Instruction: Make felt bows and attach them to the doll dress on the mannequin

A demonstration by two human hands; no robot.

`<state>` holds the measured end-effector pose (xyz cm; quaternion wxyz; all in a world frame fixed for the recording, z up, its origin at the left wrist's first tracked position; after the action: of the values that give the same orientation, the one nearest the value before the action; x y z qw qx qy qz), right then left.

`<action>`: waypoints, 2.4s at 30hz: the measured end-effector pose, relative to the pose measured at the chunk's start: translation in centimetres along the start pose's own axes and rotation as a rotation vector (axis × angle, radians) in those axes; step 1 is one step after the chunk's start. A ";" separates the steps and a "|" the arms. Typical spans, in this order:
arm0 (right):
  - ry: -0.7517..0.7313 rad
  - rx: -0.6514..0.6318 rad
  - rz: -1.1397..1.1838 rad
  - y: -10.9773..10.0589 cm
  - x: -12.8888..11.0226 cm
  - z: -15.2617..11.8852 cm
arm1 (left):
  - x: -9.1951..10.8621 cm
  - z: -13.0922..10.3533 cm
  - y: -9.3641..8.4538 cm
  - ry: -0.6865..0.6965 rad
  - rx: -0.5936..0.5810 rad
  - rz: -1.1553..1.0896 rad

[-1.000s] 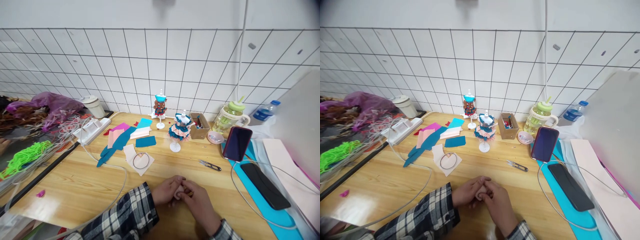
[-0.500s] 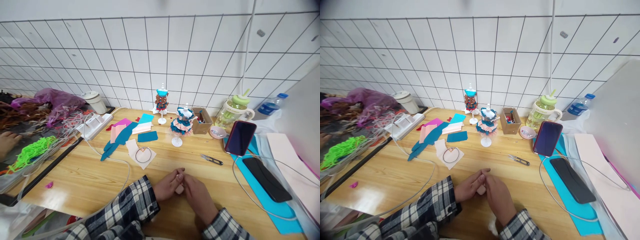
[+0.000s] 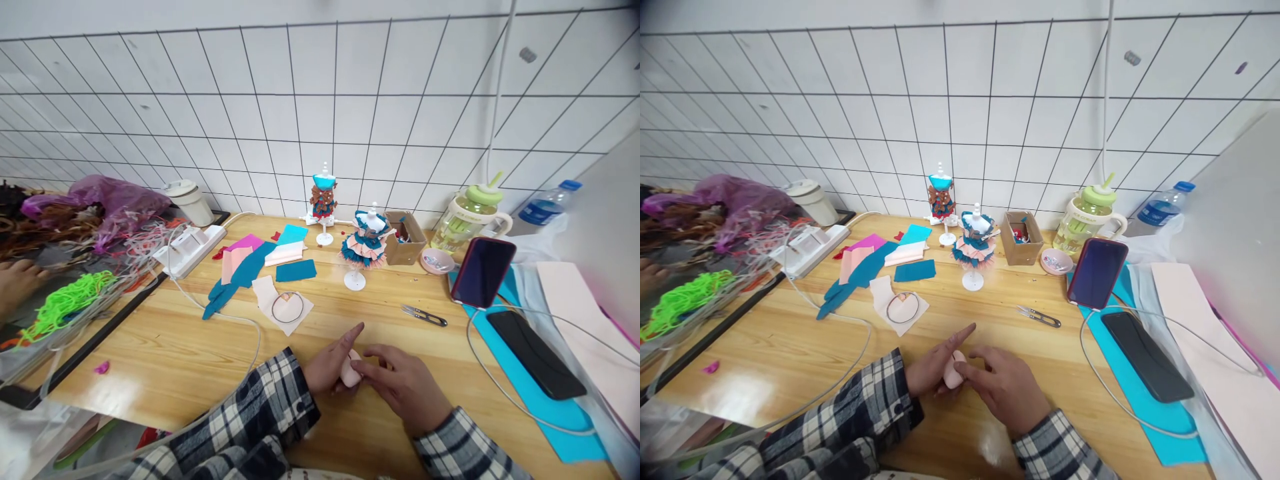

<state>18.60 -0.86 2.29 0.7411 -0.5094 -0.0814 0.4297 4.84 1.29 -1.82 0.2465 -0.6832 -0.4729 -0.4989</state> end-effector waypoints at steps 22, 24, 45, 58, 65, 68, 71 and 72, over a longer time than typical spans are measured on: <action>-0.069 0.241 0.065 -0.5 0.0 -0.5 | -0.2 0.5 0.3 -0.125 -0.154 -0.159; -0.067 0.299 0.103 -1.2 -0.7 -0.3 | -0.3 0.4 0.4 -0.127 -0.139 -0.133; 0.529 -0.002 0.766 1.6 2.0 -0.8 | -0.7 0.2 0.2 -0.027 -0.117 -0.123; 0.845 0.441 1.127 0.9 2.3 -0.5 | -1.6 0.3 1.0 0.084 -0.140 -0.073; 0.647 0.204 0.901 -0.8 1.3 0.1 | -1.5 0.4 1.0 0.082 -0.116 -0.075; 0.780 0.345 0.897 -0.2 2.4 -0.4 | -1.1 0.4 1.1 0.093 -0.135 -0.126; 0.850 0.384 0.999 0.4 3.5 -1.4 | -1.2 0.6 0.9 0.108 -0.129 -0.187; 0.851 0.357 1.012 0.4 3.6 -1.6 | -1.3 0.7 0.8 0.105 -0.129 -0.196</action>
<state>21.49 0.64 0.07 0.4889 -0.4794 0.5371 0.4926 5.84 1.00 -3.18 0.1764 -0.6213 -0.4905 -0.5850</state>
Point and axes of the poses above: each hand's wrist, its own z-axis towards the middle knuckle, its own y-axis out of the palm, x = y × z, the point moved 5 cm from there along z, towards the middle knuckle, and after that the axes turned 10 degrees about x, right-handed, at the moved point
